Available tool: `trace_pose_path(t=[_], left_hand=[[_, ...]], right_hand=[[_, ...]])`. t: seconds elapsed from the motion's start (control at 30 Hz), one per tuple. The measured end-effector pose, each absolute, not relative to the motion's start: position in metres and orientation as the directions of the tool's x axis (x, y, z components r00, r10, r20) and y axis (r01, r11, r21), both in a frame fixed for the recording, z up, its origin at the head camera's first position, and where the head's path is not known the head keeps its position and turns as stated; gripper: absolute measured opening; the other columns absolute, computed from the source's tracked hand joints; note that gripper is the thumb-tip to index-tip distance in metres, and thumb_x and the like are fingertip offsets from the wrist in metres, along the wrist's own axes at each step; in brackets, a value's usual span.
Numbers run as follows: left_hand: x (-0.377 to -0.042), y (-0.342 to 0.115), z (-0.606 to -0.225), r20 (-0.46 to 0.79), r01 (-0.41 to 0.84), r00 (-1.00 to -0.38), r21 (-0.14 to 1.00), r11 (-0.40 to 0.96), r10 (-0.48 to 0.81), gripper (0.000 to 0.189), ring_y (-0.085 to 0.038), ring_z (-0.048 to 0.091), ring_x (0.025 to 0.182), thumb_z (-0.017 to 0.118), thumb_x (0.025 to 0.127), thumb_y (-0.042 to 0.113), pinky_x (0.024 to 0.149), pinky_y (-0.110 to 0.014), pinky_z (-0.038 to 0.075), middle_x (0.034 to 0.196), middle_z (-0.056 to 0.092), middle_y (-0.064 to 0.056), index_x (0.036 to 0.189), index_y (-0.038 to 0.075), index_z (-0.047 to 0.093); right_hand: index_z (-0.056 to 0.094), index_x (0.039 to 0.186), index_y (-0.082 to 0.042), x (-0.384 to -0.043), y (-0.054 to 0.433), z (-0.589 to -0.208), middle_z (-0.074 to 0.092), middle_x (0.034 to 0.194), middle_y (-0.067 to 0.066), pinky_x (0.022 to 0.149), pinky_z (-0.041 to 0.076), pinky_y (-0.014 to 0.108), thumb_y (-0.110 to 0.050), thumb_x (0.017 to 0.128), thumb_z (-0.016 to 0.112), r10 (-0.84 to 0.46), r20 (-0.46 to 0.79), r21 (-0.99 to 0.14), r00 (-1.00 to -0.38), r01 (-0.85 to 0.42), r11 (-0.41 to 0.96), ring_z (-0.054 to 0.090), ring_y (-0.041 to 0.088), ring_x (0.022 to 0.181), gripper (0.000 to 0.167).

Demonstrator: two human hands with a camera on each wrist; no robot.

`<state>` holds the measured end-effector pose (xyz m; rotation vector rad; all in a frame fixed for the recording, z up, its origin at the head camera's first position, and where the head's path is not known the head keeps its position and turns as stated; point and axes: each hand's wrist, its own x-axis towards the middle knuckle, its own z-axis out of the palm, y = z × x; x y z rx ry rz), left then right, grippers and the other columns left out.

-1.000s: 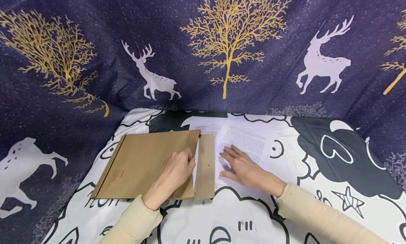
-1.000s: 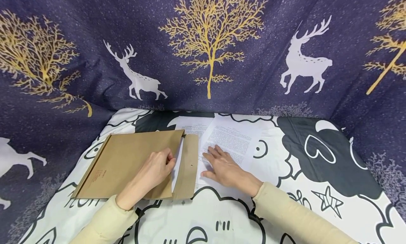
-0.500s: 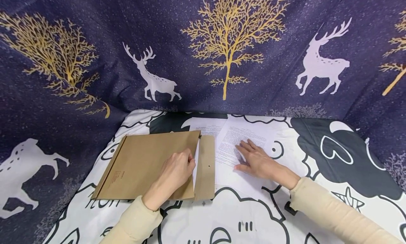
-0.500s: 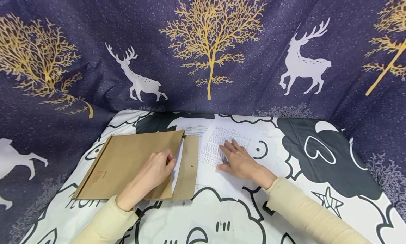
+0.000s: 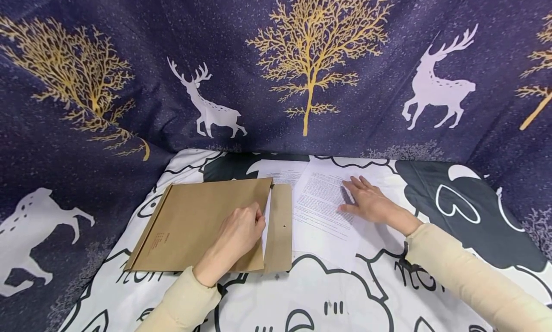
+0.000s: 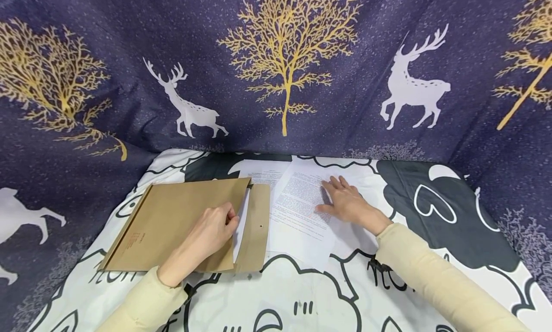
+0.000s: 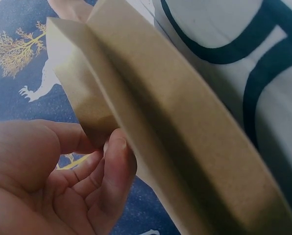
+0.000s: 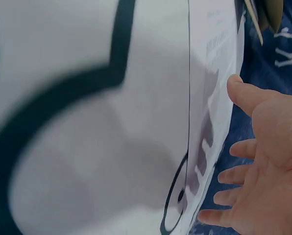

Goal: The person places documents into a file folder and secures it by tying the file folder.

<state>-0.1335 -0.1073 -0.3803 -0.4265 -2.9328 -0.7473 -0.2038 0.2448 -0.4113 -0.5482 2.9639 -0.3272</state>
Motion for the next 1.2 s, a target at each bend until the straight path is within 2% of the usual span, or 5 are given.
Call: trace_pose_path(t=[0.3, 0.5, 0.77, 0.97, 1.2], left_hand=[[-0.132, -0.108, -0.380, 0.139, 0.282, -0.959, 0.470, 0.836, 0.245, 0.012, -0.014, 0.049, 0.055, 0.065, 0.095, 0.006, 0.048, -0.029, 0.038, 0.063, 0.050, 0.000, 0.084, 0.008, 0.060], [-0.132, -0.109, -0.380, 0.144, 0.290, -0.957, 0.474, 0.831, 0.252, 0.011, -0.014, 0.049, 0.055, 0.065, 0.095, 0.008, 0.048, -0.028, 0.038, 0.064, 0.051, 0.001, 0.085, 0.009, 0.060], [-0.132, -0.109, -0.380, 0.140, 0.290, -0.957, 0.472, 0.832, 0.254, 0.010, -0.013, 0.049, 0.054, 0.066, 0.095, 0.007, 0.047, -0.027, 0.038, 0.064, 0.051, 0.001, 0.086, 0.007, 0.062], [-0.132, -0.109, -0.379, 0.156, 0.299, -0.954, 0.471, 0.830, 0.255, 0.010, -0.013, 0.049, 0.054, 0.066, 0.094, 0.007, 0.047, -0.028, 0.038, 0.063, 0.051, 0.002, 0.085, 0.008, 0.061], [-0.131, -0.110, -0.379, 0.163, 0.304, -0.953, 0.459, 0.835, 0.257, 0.011, -0.014, 0.050, 0.055, 0.066, 0.094, 0.007, 0.048, -0.029, 0.039, 0.064, 0.052, 0.001, 0.084, 0.008, 0.061]], right_hand=[[0.032, 0.156, 0.008, -0.240, 0.261, -0.412, 0.025, 0.158, 0.039, 0.111, 0.024, 0.072, -0.046, 0.099, 0.065, -0.304, -0.112, -0.202, -0.946, -0.278, 0.939, 0.020, 0.061, 0.144, 0.085], [0.030, 0.156, 0.008, -0.260, 0.262, -0.412, 0.025, 0.159, 0.038, 0.111, 0.024, 0.074, -0.050, 0.099, 0.063, -0.277, -0.145, -0.230, -0.950, -0.240, 0.943, 0.022, 0.059, 0.144, 0.087], [0.029, 0.157, 0.006, -0.275, 0.256, -0.413, 0.027, 0.159, 0.036, 0.113, 0.025, 0.070, -0.056, 0.096, 0.064, -0.230, -0.200, -0.249, -0.953, -0.177, 0.952, 0.026, 0.058, 0.144, 0.094], [0.033, 0.155, 0.007, -0.279, 0.250, -0.412, 0.030, 0.158, 0.035, 0.111, 0.026, 0.072, -0.058, 0.091, 0.070, -0.204, -0.192, -0.201, -0.960, -0.165, 0.966, 0.029, 0.058, 0.142, 0.098], [0.041, 0.150, 0.009, -0.282, 0.248, -0.407, 0.037, 0.152, 0.038, 0.111, 0.027, 0.071, -0.055, 0.083, 0.080, -0.184, -0.177, -0.218, -0.967, -0.143, 0.965, 0.032, 0.057, 0.140, 0.100]])
